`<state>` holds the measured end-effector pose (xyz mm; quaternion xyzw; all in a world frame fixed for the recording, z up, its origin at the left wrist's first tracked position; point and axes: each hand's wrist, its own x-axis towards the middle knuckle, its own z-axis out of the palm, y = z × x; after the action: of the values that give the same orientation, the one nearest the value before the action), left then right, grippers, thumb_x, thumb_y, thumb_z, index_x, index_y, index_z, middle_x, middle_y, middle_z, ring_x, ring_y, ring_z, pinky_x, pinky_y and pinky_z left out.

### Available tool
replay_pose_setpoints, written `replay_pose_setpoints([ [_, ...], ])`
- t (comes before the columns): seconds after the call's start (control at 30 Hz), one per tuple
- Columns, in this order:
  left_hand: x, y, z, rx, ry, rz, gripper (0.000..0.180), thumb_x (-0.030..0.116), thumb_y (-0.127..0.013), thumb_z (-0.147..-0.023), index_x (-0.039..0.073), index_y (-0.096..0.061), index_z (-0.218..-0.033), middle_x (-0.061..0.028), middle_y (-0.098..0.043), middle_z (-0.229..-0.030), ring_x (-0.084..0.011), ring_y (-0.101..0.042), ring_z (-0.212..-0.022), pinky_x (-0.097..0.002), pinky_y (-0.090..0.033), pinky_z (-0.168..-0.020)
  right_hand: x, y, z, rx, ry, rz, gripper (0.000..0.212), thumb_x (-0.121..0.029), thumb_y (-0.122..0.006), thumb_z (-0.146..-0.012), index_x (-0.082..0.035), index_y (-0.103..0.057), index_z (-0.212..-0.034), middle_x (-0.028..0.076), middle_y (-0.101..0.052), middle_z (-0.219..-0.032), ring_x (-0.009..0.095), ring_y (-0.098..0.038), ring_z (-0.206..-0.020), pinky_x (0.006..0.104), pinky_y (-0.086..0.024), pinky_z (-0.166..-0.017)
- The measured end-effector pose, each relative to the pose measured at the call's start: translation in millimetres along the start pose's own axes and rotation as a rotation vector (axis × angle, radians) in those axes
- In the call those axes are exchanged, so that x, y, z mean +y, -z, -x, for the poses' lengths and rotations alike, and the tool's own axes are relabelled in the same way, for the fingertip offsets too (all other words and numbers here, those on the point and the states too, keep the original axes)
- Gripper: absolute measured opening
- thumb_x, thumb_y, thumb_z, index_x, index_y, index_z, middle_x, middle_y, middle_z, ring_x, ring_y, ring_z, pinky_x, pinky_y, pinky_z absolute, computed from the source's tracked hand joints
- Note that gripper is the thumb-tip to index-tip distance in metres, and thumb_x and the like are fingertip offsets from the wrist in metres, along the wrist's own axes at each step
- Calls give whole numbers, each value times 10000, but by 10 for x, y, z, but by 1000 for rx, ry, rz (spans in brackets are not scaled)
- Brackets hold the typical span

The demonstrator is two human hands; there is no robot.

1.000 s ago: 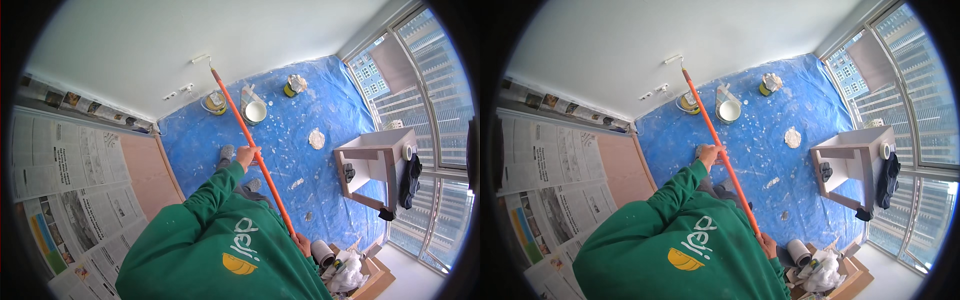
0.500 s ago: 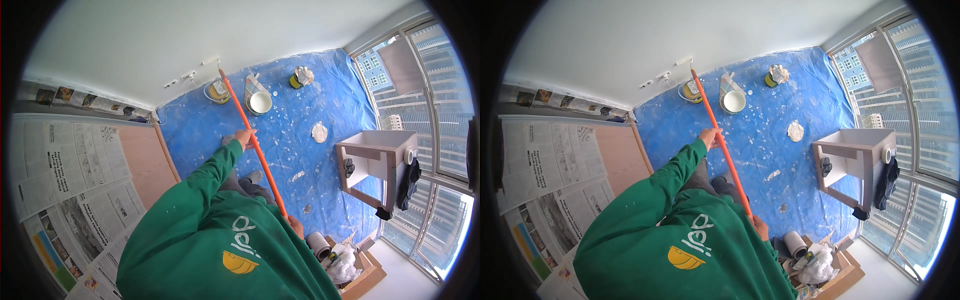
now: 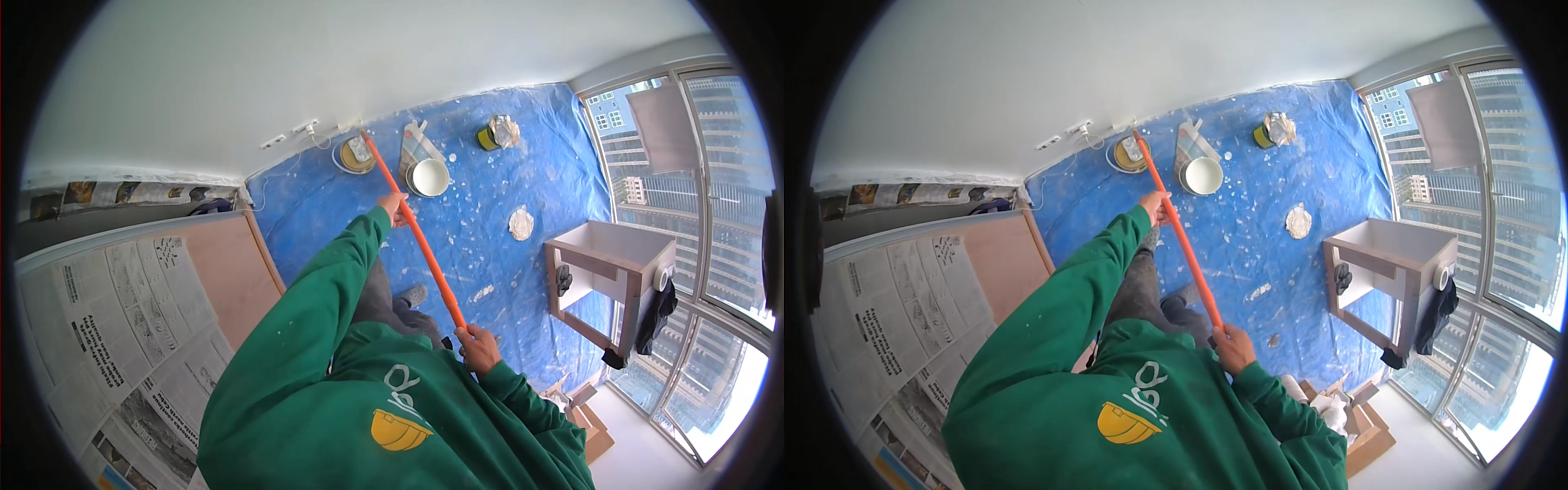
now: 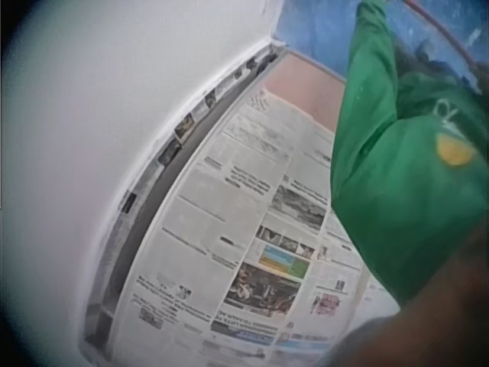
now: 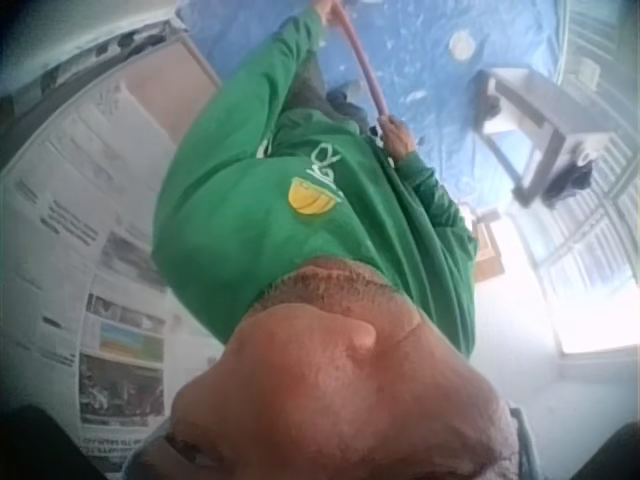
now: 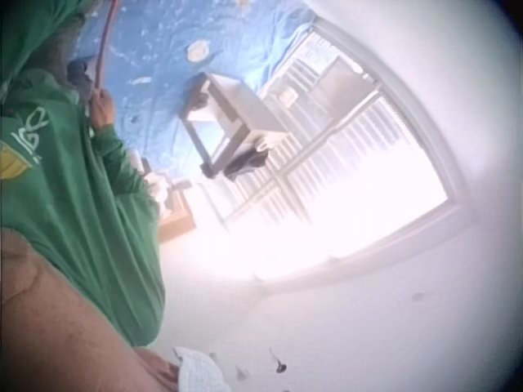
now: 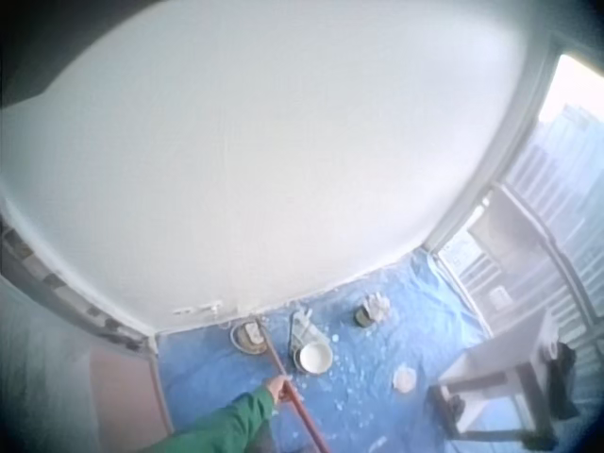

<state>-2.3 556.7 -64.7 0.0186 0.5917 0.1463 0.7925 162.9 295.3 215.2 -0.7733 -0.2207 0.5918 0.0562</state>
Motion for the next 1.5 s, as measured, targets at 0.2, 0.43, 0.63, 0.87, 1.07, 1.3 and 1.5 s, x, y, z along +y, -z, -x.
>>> replay_pose_setpoints([
  [0.2,447,213,-205,8,91,41,330,289,-623,-799,37,-500,-973,-170,-619,-859,-303,-660,-753,-428,-527,-642,-562,-164,-249,-6,85,40,381,-325,-516,-871,44,-607,-893,134,-585,-628,222,-583,-573,382,-439,-551],
  [0.43,-43,33,318,-21,21,-6,296,247,-630,-779,55,-510,-970,-155,-611,-820,-310,-659,-710,-419,-537,-614,192,-24,212,17,118,105,333,-335,-523,-910,-14,-598,-958,31,-511,-620,109,-473,-516,286,-373,-453],
  [0.63,-790,-335,1264,-5,-124,-58,297,215,-631,-806,21,-508,-995,-126,-602,-892,-276,-654,-747,-380,-551,-657,1206,133,759,59,83,166,437,-438,-512,-894,-7,-581,-911,153,-574,-689,241,-568,-658,372,-434,-616],
  [0.87,-1475,-553,1885,11,-291,-147,219,206,-648,-774,9,-569,-829,-89,-611,-744,-192,-634,-626,-332,-516,-547,2575,73,972,100,292,51,309,-337,-543,-909,-31,-581,-892,98,-551,-706,130,-518,-681,326,-429,-626],
  [1.07,-1810,-655,2195,-32,-389,-187,233,213,-642,-774,-4,-578,-833,-98,-625,-762,-195,-646,-658,-314,-507,-559,2888,179,1184,50,350,-193,303,-310,-563,-899,-22,-597,-986,48,-575,-762,79,-494,-746,285,-437,-655],
  [1.3,-1891,-612,2188,-44,-396,-181,238,212,-630,-779,-11,-582,-849,-100,-633,-780,-199,-654,-675,-315,-513,-561,3050,228,1175,7,346,-139,325,-302,-554,-901,6,-583,-999,55,-580,-762,88,-495,-745,290,-437,-661],
  [1.5,-1753,-512,2124,-47,-355,-114,233,199,-627,-790,-9,-575,-880,-95,-628,-777,-201,-653,-667,-324,-521,-564,2760,211,1224,14,402,-19,285,-261,-545,-895,0,-581,-1005,71,-582,-761,96,-507,-754,299,-438,-667],
])
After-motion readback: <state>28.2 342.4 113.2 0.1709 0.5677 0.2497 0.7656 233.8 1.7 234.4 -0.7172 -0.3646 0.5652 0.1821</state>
